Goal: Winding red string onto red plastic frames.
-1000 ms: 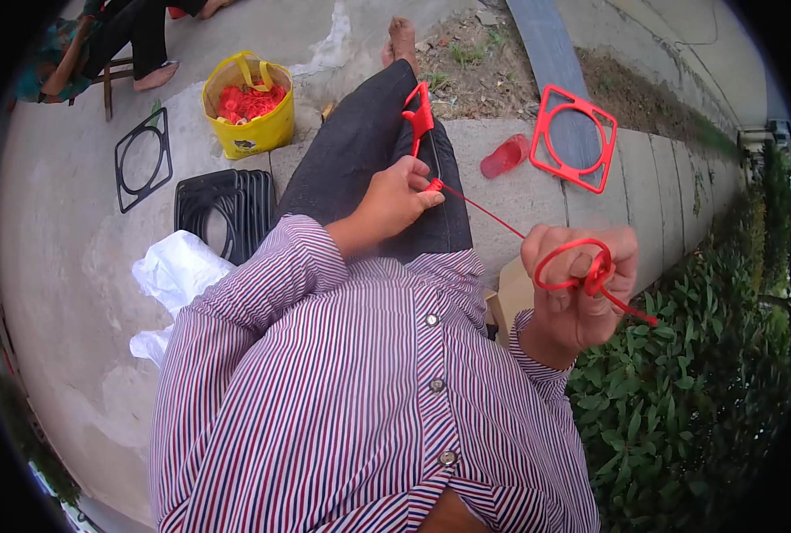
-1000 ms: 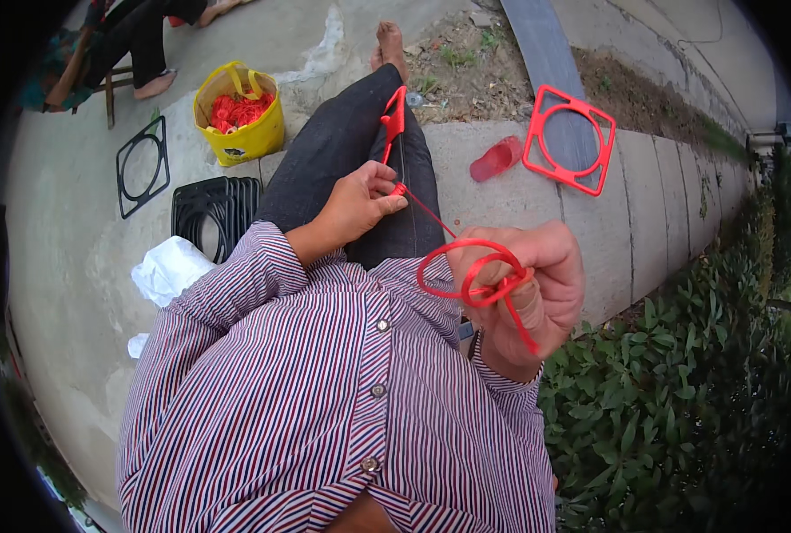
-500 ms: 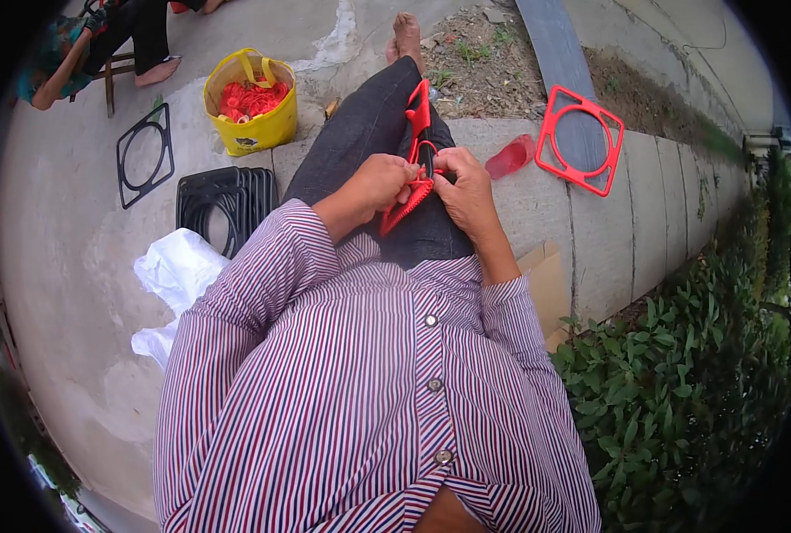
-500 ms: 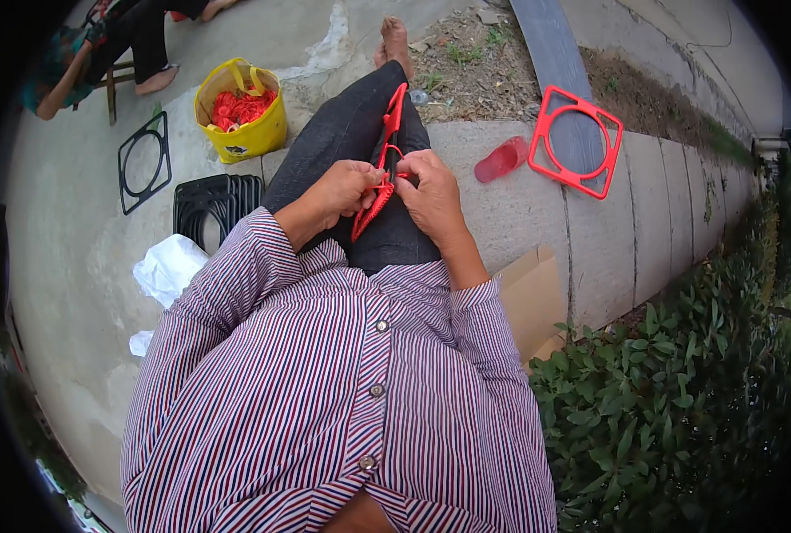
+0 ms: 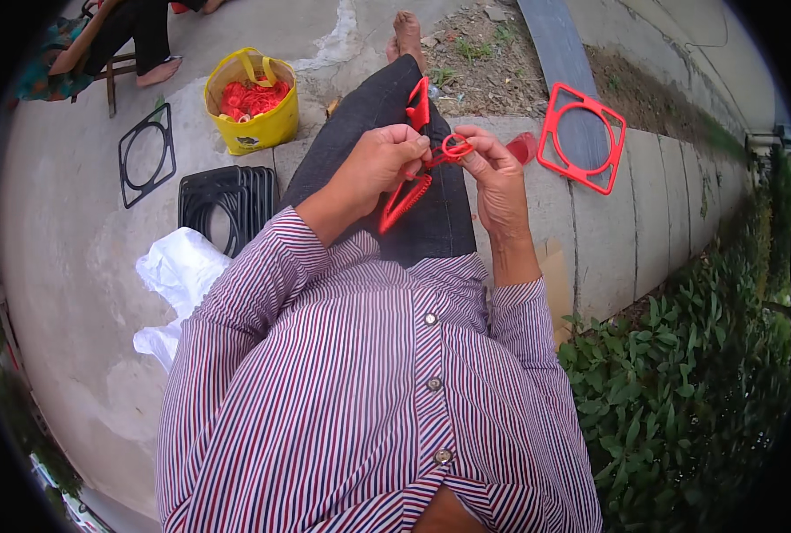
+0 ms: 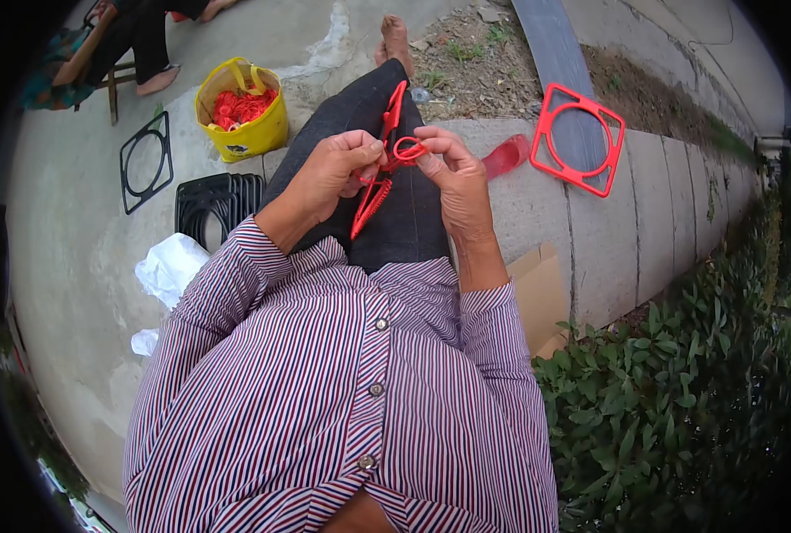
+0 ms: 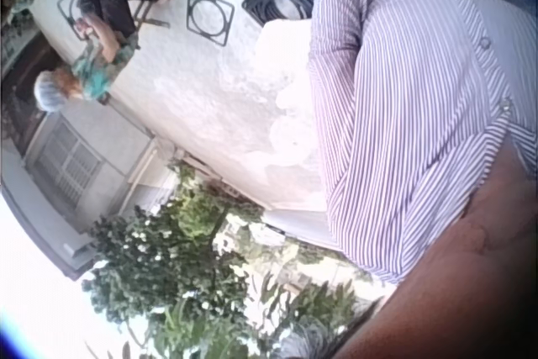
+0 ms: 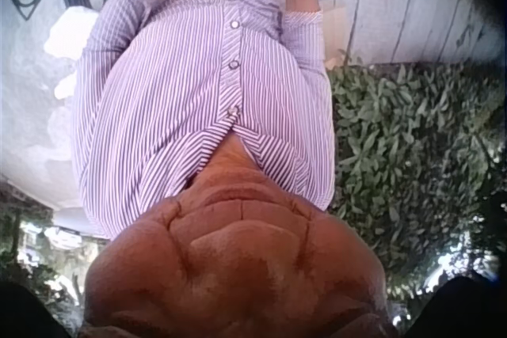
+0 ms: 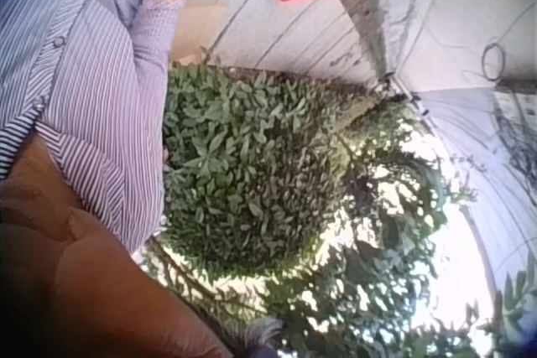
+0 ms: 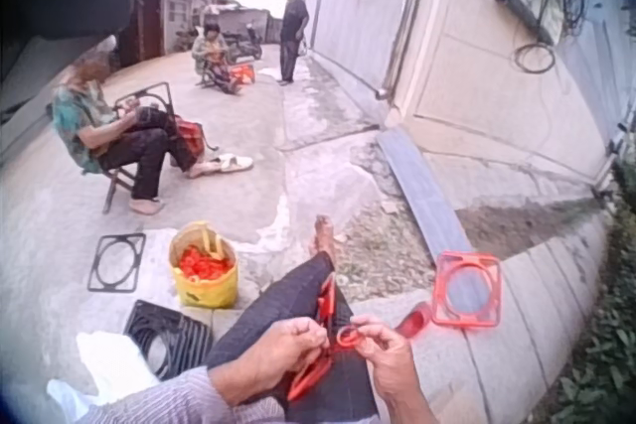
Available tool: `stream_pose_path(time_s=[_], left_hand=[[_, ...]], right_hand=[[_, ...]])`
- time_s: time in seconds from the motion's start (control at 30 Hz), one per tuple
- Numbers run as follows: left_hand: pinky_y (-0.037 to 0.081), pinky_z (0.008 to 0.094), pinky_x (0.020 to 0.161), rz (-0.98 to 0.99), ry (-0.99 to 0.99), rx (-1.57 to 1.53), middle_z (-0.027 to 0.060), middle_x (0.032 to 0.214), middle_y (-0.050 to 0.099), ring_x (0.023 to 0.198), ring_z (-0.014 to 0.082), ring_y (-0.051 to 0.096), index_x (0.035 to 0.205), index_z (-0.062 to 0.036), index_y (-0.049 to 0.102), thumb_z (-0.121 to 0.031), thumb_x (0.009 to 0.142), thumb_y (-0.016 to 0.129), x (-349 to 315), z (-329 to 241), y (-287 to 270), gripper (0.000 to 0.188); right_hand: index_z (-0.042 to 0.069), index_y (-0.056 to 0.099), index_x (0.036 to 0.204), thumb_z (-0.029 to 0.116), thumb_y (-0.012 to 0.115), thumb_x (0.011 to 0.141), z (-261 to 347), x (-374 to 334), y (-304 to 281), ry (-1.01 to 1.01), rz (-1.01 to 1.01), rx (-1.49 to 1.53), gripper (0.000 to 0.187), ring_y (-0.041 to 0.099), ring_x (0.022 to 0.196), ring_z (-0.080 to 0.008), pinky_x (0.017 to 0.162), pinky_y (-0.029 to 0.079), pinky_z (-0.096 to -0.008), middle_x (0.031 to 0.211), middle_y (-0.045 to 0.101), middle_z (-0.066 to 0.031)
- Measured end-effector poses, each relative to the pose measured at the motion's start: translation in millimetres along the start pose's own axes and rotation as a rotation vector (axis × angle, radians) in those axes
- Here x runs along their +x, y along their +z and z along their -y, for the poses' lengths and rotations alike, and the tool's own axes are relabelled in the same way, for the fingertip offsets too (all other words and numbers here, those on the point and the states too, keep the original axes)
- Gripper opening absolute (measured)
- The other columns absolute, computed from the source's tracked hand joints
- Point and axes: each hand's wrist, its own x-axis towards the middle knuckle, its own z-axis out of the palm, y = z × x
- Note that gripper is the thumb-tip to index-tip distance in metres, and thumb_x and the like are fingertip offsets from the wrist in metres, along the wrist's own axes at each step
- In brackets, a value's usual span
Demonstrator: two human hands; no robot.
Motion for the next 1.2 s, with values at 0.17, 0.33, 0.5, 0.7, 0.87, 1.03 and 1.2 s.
stream_pose_path(time_s=[0.17,0.33,0.5,0.7,0.87,1.03,1.2], left_hand=[[0.023,0.0190,0.040,-0.010,-0.134,-0.051,-0.0005,0.068,0.056,0.044,0.0042,0.035,0.080,-0.0092,0.054,-0.027,0.095,0.053,14,20,-6,0.024],[0.025,0.0228,0.034,-0.074,-0.296,0.010,0.0201,0.078,0.066,0.035,0.0093,0.035,0.087,-0.0094,0.045,-0.044,0.098,0.038,15,16,5,0.037],[0.027,0.0230,0.035,0.006,-0.425,-0.144,0.0237,0.074,0.064,0.036,0.0110,0.036,0.088,-0.0091,0.042,-0.050,0.098,0.034,14,20,-4,0.042],[0.029,0.0197,0.042,-0.071,0.021,0.223,0.0043,0.078,0.063,0.045,0.0049,0.040,0.090,-0.0081,0.051,-0.034,0.093,0.058,4,25,-10,0.027],[0.028,0.0173,0.046,0.298,0.092,0.185,-0.0062,0.071,0.053,0.052,0.0012,0.039,0.093,-0.0066,0.058,-0.009,0.086,0.067,-23,2,17,0.012],[0.037,0.0197,0.048,-0.223,0.333,0.171,-0.0013,0.075,0.059,0.055,0.0045,0.048,0.090,-0.0034,0.060,-0.008,0.087,0.065,-5,2,-13,0.007],[0.049,0.0225,0.073,-0.044,0.251,0.656,0.0044,0.085,0.065,0.080,0.0092,0.061,0.096,-0.0002,0.062,0.000,0.084,0.062,8,40,-29,0.012]], right_hand=[[0.008,0.059,0.106,0.014,0.056,0.093,41,-9,-25,-0.080,0.072,0.790,0.014,0.057,0.086,-0.0172,0.092,0.048,-0.0374,0.091,0.061,-0.0066],[0.008,0.055,0.103,0.018,0.054,0.095,87,-62,-42,-0.002,0.079,0.824,0.013,0.036,0.050,-0.0075,0.054,0.036,-0.0248,0.063,0.041,0.0023],[0.007,0.056,0.102,0.018,0.055,0.094,96,-115,-55,0.062,0.045,0.470,0.014,0.023,0.041,-0.0041,0.043,0.019,-0.0235,0.056,0.035,0.0055],[0.008,0.055,0.102,0.016,0.055,0.094,33,-79,-54,0.272,-0.157,0.543,0.012,0.028,0.042,-0.0045,0.042,0.022,-0.0202,0.057,0.038,0.0042],[0.006,0.054,0.111,0.016,0.052,0.095,16,-56,12,0.582,0.186,0.458,0.019,0.036,0.045,-0.0058,0.043,0.028,-0.0195,0.062,0.047,-0.0001],[0.004,0.057,0.113,0.010,0.057,0.090,7,-23,-5,0.348,0.089,0.629,0.023,0.045,0.054,-0.0065,0.048,0.034,-0.0196,0.074,0.056,-0.0014],[0.004,0.067,0.096,0.006,0.069,0.078,-40,-8,3,-0.003,0.006,-0.350,0.018,0.059,0.087,-0.0162,0.079,0.047,-0.0259,0.094,0.063,-0.0082]])
